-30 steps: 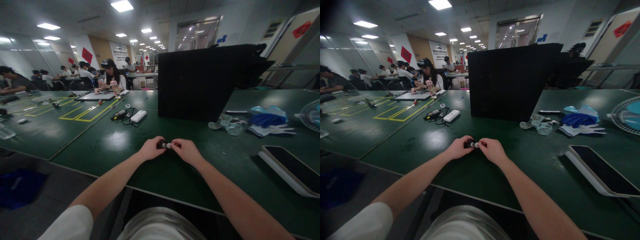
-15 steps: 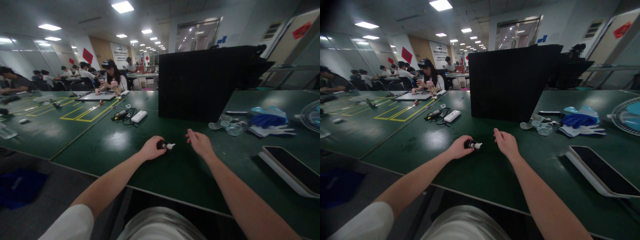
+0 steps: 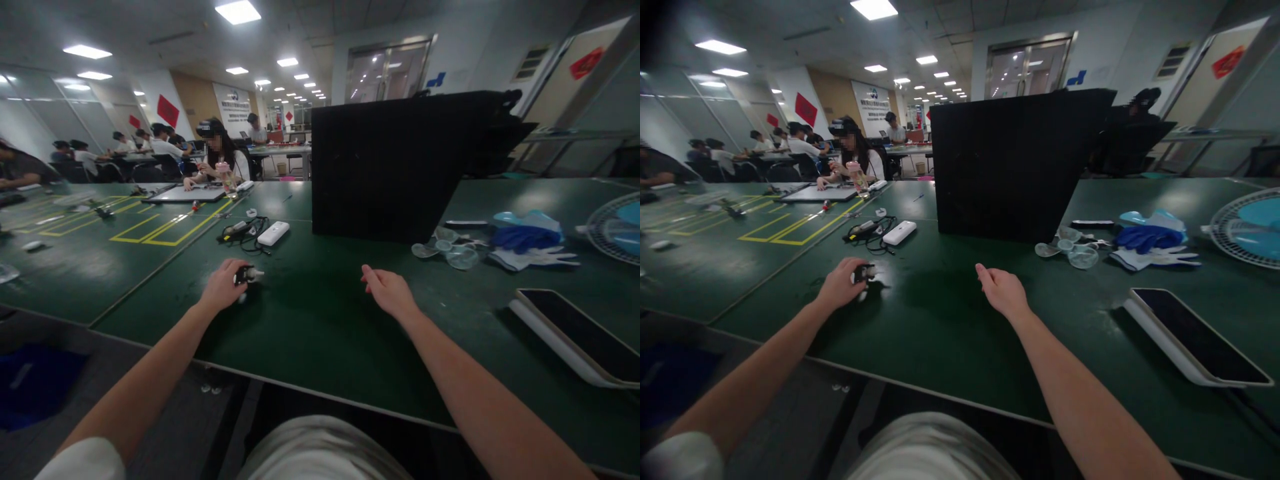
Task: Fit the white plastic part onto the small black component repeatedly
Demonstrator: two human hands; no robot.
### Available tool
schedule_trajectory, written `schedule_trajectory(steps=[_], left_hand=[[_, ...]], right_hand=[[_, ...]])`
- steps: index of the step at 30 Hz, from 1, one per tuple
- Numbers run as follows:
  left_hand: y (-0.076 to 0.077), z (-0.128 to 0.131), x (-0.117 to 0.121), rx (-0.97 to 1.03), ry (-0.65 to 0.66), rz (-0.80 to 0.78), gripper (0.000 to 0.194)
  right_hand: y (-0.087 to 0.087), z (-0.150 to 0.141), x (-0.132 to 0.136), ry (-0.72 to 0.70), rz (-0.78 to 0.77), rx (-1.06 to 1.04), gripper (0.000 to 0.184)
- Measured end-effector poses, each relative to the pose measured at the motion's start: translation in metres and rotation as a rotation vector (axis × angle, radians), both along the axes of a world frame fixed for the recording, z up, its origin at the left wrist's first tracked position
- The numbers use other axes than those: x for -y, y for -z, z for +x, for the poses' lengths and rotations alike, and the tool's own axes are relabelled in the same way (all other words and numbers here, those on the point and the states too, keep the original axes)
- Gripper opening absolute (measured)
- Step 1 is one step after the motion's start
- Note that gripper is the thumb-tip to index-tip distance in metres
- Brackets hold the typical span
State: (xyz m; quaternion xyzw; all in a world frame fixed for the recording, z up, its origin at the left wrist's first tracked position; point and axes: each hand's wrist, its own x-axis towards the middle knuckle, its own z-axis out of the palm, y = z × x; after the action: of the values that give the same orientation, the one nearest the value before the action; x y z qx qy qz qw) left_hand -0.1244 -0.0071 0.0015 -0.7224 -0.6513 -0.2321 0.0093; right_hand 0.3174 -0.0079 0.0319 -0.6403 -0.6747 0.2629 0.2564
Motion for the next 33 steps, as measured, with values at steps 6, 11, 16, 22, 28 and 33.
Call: schedule_trajectory(steps=[6, 11, 16, 22, 28, 33], left_hand=[[-0.002, -0.025, 0.012, -0.251, 0.09, 0.006, 0.053], [0.003, -0.031, 0.009, -0.115, -0.066, 0.05, 0.053], [0.013, -0.046, -0.011, 0.339, -0.368, 0.137, 0.049], [0.018, 0.006, -0.037, 0.69, -0.194, 0.079, 0.046], [0.012, 0.102, -0.036, 0.34, 0.177, -0.153, 0.047], [-0.002, 0.199, -0.01, 0.222, 0.473, -0.224, 0.05]], right_hand=[[0.004, -0.003, -0.002, -0.019, -0.023, 0.015, 0.067], [0.007, -0.003, -0.004, -0.036, 0.014, 0.05, 0.068], [0.006, -0.004, -0.002, -0.054, 0.011, 0.032, 0.066], [0.003, -0.004, 0.001, -0.068, 0.007, 0.019, 0.066], [-0.002, 0.0, 0.001, -0.024, 0.092, 0.042, 0.067], [-0.005, 0.003, 0.0, 0.016, 0.136, 0.062, 0.067]])
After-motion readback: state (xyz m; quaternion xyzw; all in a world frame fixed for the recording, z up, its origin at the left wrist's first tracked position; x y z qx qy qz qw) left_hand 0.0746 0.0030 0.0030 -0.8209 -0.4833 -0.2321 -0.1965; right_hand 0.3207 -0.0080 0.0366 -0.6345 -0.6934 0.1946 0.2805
